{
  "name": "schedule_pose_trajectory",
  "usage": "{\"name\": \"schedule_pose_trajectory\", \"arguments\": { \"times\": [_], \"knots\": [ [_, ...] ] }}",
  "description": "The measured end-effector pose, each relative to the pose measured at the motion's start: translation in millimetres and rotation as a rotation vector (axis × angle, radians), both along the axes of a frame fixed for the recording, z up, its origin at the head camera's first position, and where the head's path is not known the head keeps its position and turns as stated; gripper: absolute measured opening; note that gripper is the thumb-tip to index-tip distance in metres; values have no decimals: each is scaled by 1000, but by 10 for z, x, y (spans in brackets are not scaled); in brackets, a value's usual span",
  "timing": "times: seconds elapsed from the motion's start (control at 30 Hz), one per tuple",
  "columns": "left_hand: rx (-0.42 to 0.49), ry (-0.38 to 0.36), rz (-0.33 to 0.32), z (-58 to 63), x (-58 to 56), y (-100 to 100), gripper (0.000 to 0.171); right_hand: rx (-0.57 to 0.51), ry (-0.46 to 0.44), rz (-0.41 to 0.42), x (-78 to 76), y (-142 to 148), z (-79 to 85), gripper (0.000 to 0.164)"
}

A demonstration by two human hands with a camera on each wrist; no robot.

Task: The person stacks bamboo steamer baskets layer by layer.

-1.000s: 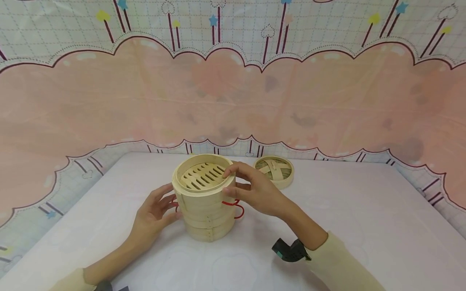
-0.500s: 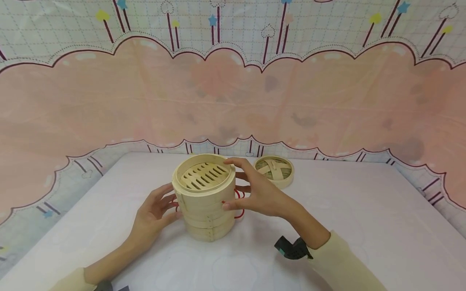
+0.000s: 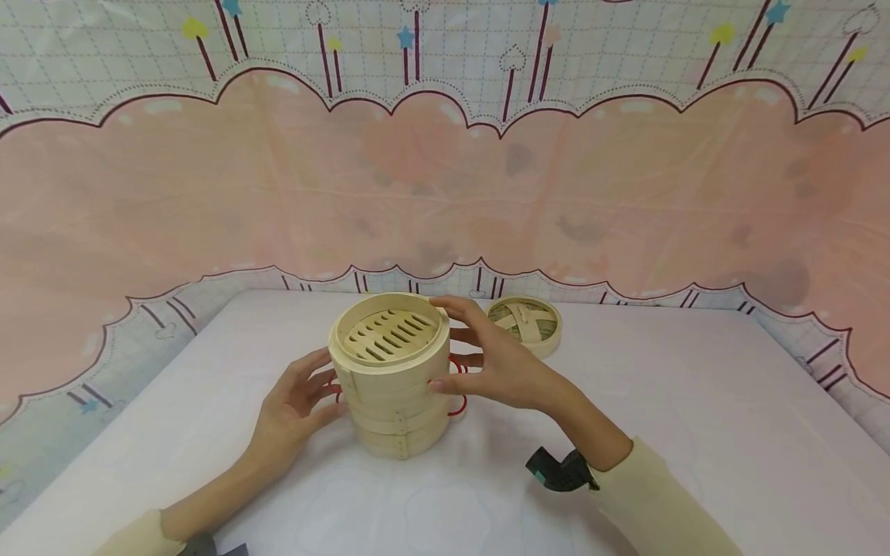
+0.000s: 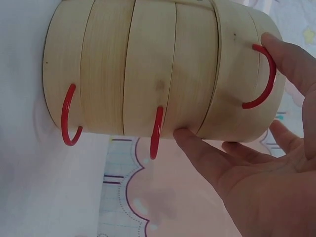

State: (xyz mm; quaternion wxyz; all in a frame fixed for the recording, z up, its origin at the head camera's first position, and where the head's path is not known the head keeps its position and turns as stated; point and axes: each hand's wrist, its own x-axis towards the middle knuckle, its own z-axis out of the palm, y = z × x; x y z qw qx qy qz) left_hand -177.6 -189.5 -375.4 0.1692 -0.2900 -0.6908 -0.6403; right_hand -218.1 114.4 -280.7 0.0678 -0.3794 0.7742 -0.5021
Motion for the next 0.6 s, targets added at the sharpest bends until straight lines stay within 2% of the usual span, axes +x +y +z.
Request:
{"name": "schedule_pose_trajectory", "arguments": {
  "times": [0.33, 0.6],
  "knots": [
    [2, -12, 1, -19, -7, -4, 73, -24, 5, 21, -27, 16, -35, 87],
    [2, 5, -5, -31, -5, -9, 75, -80, -32, 68, -62, 35, -59, 82]
  ]
}}
